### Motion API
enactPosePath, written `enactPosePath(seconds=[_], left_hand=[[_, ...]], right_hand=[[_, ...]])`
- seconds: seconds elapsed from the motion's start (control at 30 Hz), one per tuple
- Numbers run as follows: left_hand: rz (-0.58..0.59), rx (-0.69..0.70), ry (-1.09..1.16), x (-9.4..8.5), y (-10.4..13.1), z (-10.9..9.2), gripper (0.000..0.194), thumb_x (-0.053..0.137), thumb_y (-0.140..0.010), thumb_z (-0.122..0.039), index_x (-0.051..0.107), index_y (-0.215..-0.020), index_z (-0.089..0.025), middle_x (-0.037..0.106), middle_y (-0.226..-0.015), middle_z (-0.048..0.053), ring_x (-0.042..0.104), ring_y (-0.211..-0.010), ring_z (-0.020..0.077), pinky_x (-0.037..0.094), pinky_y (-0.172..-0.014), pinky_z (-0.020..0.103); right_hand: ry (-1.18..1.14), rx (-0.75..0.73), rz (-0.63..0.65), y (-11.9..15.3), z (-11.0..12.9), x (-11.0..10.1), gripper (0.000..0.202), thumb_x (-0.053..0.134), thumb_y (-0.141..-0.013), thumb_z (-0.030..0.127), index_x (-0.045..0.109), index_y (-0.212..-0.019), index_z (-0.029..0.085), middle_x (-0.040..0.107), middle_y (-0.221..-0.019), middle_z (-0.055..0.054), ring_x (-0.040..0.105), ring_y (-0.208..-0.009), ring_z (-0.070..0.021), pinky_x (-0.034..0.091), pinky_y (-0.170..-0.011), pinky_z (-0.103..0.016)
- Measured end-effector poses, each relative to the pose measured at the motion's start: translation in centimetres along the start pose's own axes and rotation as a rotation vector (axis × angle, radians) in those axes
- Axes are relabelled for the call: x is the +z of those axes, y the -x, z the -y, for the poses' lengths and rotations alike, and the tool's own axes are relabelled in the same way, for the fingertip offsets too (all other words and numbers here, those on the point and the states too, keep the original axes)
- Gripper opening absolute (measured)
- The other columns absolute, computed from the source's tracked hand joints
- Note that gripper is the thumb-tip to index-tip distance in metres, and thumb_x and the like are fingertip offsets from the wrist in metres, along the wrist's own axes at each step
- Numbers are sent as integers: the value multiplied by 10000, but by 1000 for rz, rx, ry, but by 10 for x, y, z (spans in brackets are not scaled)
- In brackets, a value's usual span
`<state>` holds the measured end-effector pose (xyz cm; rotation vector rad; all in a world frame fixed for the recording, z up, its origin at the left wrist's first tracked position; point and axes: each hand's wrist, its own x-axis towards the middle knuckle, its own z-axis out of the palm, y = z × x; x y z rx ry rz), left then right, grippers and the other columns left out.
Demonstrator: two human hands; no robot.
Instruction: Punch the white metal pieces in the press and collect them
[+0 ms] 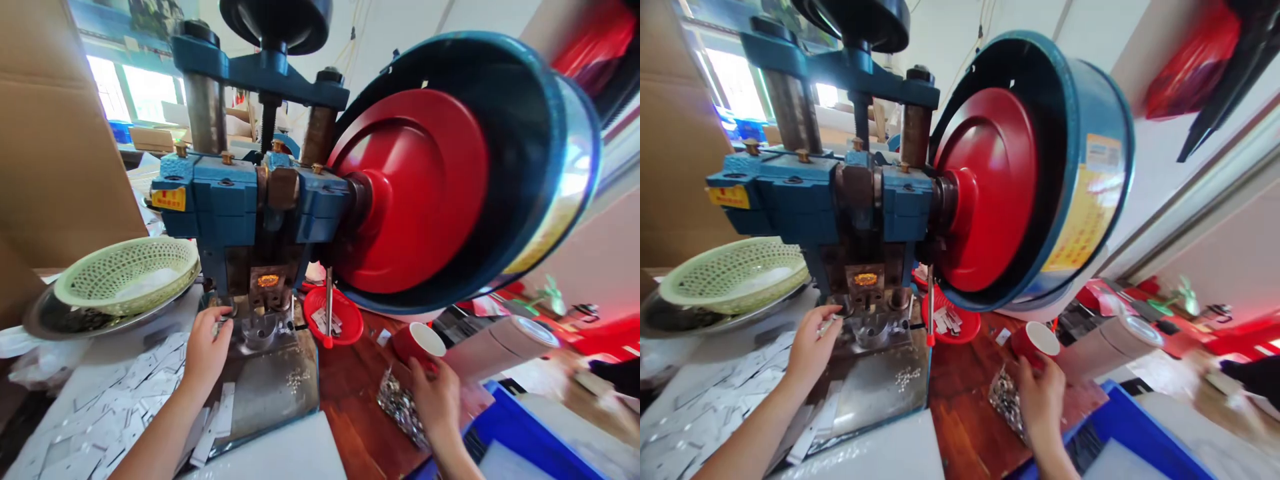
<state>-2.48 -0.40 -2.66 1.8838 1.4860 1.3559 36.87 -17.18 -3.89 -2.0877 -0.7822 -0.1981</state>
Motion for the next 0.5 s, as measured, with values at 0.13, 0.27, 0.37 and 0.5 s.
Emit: enactPosePath(seconds=[0.13, 0.27, 0.37, 0.5], left_hand=[[11, -7, 0, 2, 2, 1, 242, 500, -807, -332, 600, -993, -213, 575, -999, 55, 542, -931, 237, 445, -870, 396], [19, -8, -6, 4, 2, 4, 243, 499, -803, -319, 599, -998, -215, 577, -1016, 59, 549, -928, 236, 452, -863, 401], [-6, -6, -20, 4, 1, 6, 241, 499, -801, -312, 602, -996, -215, 577, -1022, 64, 558, -915, 234, 458, -857, 409], [-22, -2, -30, 4, 1, 7, 240, 499, -797, -301, 602, -993, -210, 576, -1015, 65, 566, -900, 231, 468, -848, 410]], right_hand=[[114, 103, 270, -29, -50, -28, 425, 533, -596, 571, 652, -662, 169, 672, -675, -131, 612, -662, -298, 439, -612, -379], [166, 150, 478, -48, -57, -34, 376, 557, -535, 608, 607, -482, 239, 587, -453, -42, 561, -505, -260, 399, -526, -359], [21, 144, 357, -53, -47, -35, 368, 547, -538, 603, 601, -479, 243, 591, -467, -35, 556, -500, -248, 400, -493, -346], [-169, 127, 215, -47, -24, -45, 359, 572, -547, 579, 629, -522, 225, 600, -499, -58, 547, -499, -231, 411, -454, -331]])
